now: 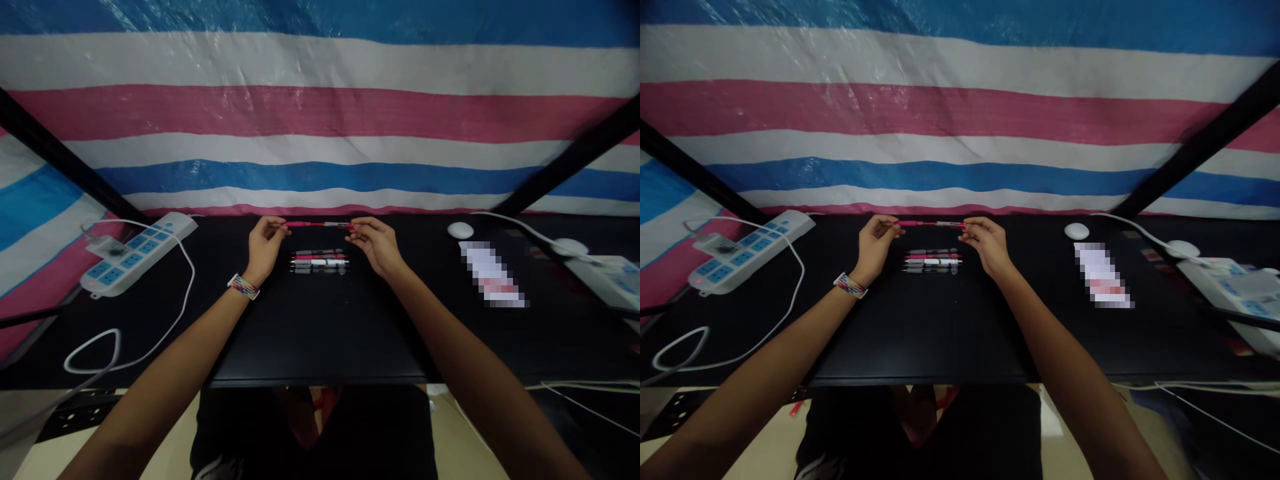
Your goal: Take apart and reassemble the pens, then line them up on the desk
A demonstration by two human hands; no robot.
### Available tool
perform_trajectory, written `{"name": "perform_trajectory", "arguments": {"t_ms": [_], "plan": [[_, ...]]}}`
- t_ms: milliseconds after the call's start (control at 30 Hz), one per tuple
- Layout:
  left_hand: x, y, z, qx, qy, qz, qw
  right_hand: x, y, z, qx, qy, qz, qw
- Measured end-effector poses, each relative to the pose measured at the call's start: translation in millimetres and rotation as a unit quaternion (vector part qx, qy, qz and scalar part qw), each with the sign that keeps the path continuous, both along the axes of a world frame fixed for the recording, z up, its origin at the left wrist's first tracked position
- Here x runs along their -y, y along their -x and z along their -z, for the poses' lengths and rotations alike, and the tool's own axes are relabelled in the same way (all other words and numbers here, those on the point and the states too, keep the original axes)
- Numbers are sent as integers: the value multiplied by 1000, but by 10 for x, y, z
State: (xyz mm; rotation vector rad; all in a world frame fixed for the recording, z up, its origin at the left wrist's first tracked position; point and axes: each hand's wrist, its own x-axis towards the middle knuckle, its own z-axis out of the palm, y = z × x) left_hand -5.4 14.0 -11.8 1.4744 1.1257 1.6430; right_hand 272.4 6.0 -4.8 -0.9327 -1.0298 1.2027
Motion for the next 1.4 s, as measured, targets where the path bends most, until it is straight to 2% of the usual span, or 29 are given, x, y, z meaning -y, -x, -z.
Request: {"name": "perform_trajectory", "arguments": {"t_ms": [200,533,933,1400], "plan": [[-11,23,11,-19,-9,-4,1000,-10,-19,-3,-12,4,13,1000],[-9,-6,-5,26,-6,-1,1000,16,12,-48,-38,15,37,998],[0,-10,-2,26,-1,11,1000,18,-4,-47,-42,43,-10,998],[-27,20,-2,41,6,-8,999,-2,-43,-86,-74,60,37,995]]}}
